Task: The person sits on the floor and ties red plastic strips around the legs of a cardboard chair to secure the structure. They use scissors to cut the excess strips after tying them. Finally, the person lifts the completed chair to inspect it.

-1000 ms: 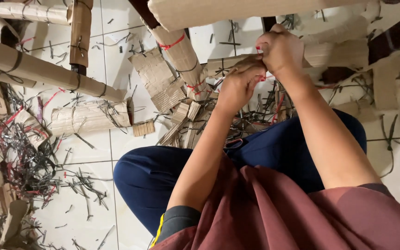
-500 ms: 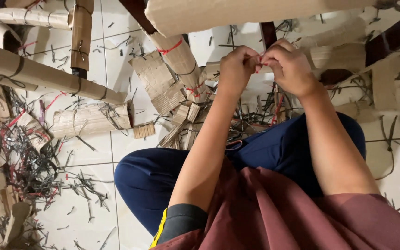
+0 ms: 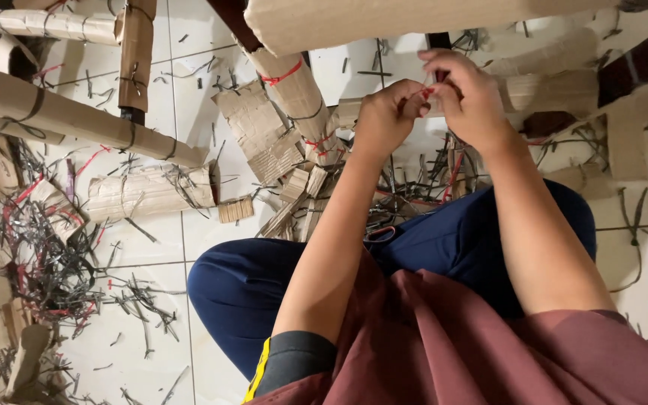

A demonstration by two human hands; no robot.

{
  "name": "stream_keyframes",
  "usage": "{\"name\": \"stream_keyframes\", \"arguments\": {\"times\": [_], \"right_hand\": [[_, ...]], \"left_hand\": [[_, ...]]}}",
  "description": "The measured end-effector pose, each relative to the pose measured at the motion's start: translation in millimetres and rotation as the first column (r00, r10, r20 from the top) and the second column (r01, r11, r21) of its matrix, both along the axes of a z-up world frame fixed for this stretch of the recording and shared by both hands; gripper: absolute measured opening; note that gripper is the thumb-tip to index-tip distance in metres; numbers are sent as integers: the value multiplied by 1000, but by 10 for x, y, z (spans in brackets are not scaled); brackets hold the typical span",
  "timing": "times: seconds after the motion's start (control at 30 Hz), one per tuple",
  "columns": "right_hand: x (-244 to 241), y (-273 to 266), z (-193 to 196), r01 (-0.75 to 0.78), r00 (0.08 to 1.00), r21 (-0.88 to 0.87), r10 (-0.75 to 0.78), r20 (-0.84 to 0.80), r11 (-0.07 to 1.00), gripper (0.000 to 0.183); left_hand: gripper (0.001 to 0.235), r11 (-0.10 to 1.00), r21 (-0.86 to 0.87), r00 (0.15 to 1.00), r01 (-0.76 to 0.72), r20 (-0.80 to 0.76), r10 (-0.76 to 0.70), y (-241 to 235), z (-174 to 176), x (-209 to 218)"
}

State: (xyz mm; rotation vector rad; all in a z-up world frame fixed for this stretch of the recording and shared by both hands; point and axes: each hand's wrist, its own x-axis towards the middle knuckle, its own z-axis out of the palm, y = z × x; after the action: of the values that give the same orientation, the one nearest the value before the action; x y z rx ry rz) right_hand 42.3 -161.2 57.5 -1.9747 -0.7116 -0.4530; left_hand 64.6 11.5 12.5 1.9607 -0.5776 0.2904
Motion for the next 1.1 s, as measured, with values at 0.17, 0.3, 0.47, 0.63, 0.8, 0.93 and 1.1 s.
{"name": "stream_keyframes", "arguments": {"times": [0.17, 0.3, 0.47, 0.63, 0.8, 0.93, 1.1], "right_hand": [[-109, -28, 190, -53, 945, 20, 56, -322, 998, 60], [-69, -85, -54, 23, 972, -117, -50, -229, 993, 54], [-56, -131, -169, 90, 996, -90, -91, -11, 992, 11], [-33, -128, -213, 119, 991, -56, -114, 72, 991, 10], [-8, -127, -249, 119, 985, -233, -85, 149, 965, 7], [22, -138, -371, 185, 965, -320, -110, 238, 929, 9], [21, -101, -377, 220, 972, -394, -167, 166, 892, 17]], "left_hand": [[6, 996, -47, 997, 72, -17, -73, 42, 47, -60], [17, 998, 57, 999, 5, -33, -3, 48, -2, -71], [9, 994, -66, 996, 85, -29, -87, 50, 154, -161], [7, 989, -142, 997, 52, -46, -59, 12, 131, -120], [11, 988, -153, 997, 8, -76, -20, 13, 184, -96], [7, 986, -167, 996, 8, -92, -23, 47, 158, -95], [70, 951, -301, 973, 73, -186, -134, 92, 45, -138]]}}
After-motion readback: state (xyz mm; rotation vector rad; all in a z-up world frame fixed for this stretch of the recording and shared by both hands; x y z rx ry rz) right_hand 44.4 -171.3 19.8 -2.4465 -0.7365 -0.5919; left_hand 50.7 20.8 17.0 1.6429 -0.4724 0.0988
